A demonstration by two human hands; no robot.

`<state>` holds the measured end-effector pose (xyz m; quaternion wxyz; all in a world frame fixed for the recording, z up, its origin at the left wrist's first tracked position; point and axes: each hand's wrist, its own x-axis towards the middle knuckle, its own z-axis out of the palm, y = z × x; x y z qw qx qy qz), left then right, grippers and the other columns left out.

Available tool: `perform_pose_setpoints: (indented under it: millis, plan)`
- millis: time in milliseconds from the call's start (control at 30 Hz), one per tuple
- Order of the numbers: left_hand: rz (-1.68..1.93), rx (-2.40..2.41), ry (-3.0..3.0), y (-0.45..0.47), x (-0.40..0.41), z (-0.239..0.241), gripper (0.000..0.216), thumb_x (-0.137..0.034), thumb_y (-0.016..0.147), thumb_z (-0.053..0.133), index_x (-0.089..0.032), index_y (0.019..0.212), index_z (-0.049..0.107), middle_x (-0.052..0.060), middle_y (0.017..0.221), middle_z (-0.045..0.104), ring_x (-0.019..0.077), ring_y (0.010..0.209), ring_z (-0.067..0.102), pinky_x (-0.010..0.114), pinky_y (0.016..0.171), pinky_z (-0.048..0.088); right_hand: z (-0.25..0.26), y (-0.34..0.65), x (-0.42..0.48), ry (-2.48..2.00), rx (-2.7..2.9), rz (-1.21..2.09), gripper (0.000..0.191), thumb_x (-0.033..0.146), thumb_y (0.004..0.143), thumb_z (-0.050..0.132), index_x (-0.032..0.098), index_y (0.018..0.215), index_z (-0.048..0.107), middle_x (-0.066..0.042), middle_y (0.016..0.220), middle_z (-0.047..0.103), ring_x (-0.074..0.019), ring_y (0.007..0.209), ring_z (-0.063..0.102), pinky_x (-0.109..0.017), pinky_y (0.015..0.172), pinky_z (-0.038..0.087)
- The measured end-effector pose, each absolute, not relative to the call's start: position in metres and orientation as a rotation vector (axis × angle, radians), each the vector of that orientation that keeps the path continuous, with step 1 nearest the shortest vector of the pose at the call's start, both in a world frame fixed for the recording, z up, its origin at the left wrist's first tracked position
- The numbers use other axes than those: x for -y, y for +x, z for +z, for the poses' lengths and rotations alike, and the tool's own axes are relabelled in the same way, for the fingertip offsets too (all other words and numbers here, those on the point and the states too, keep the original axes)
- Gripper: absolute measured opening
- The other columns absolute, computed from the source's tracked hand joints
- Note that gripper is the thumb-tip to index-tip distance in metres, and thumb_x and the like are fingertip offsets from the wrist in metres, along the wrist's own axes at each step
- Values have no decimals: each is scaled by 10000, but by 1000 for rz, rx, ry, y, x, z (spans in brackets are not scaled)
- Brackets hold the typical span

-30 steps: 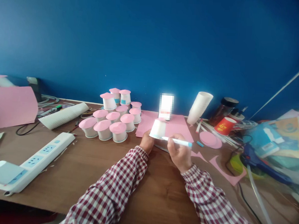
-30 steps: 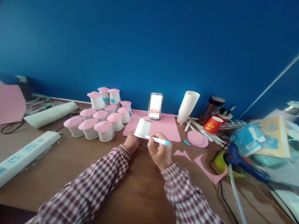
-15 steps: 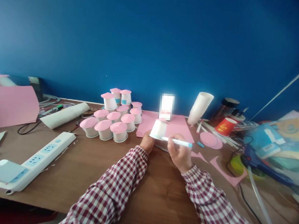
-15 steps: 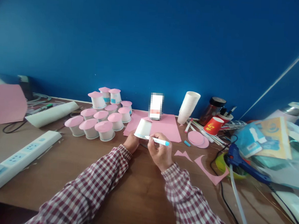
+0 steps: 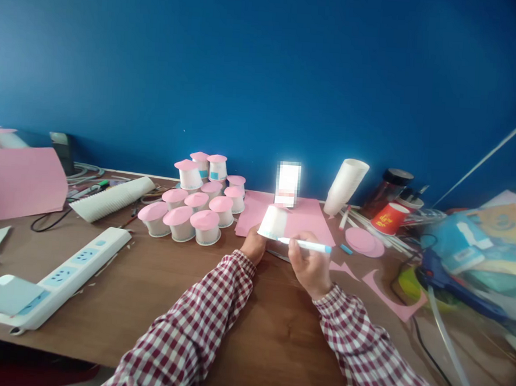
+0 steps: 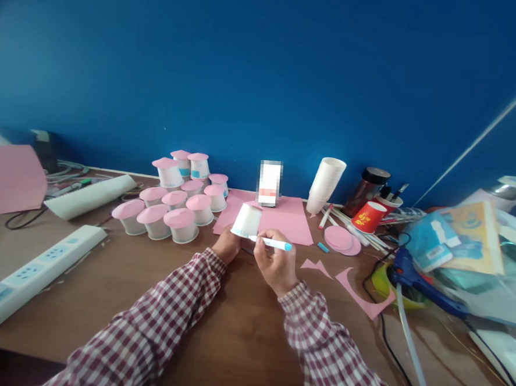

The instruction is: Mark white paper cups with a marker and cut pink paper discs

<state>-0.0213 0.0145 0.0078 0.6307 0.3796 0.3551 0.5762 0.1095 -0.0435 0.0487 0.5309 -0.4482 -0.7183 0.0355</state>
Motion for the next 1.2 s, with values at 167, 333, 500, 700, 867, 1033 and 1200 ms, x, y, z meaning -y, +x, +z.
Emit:
perform_pose_setpoints:
  millis: [167,333,500,700,867,1033,1200]
  plan:
    - [1312,-804,877,-21,-16,5,199,-265,609,686,-125,655,552,21,622,568,128,563,544,271,535,471,49,110,43,-1072,1708,65,73,242,823,515,186,795,552,-12,690,607,-134,594,578,-232,538,457]
    - [1298,-799,875,-21,-16,4,181,-250,614,680,-123,662,559,14,611,569,118,553,541,258,538,469,49,111,43,-1076,1693,36,62,237,816,524,185,797,553,-2,678,594,-124,583,563,-224,544,455]
    - [1306,-814,868,-20,-15,5,175,-235,600,681,-117,673,573,23,614,586,119,557,550,255,548,469,48,112,42,-1090,1678,58,70,245,815,523,186,794,555,4,662,585,-119,562,551,-222,536,452]
    - [1319,-806,844,-20,-15,5,220,-266,582,705,-114,680,581,29,622,592,127,557,553,280,557,471,49,111,43,-1110,1689,91,93,266,825,503,191,796,551,-3,666,590,-131,568,551,-235,538,459]
    - [1327,-782,827,-21,-13,8,231,-275,593,702,-96,696,600,61,657,613,150,590,570,308,574,490,50,110,44,-1102,1708,122,88,260,828,502,193,789,545,1,662,597,-124,545,550,-225,520,450]
    - [1310,-770,816,-22,-13,8,226,-272,607,709,-101,704,599,43,661,605,125,601,562,254,557,480,51,110,44,-1076,1691,85,74,242,823,510,188,789,549,-1,668,599,-126,571,561,-223,536,450]
    - [1272,-762,771,-21,-10,12,220,-237,603,716,-100,732,602,57,716,624,123,647,580,235,586,490,49,111,43,-1091,1669,76,79,251,819,516,187,793,554,-5,674,598,-127,578,561,-226,547,455]
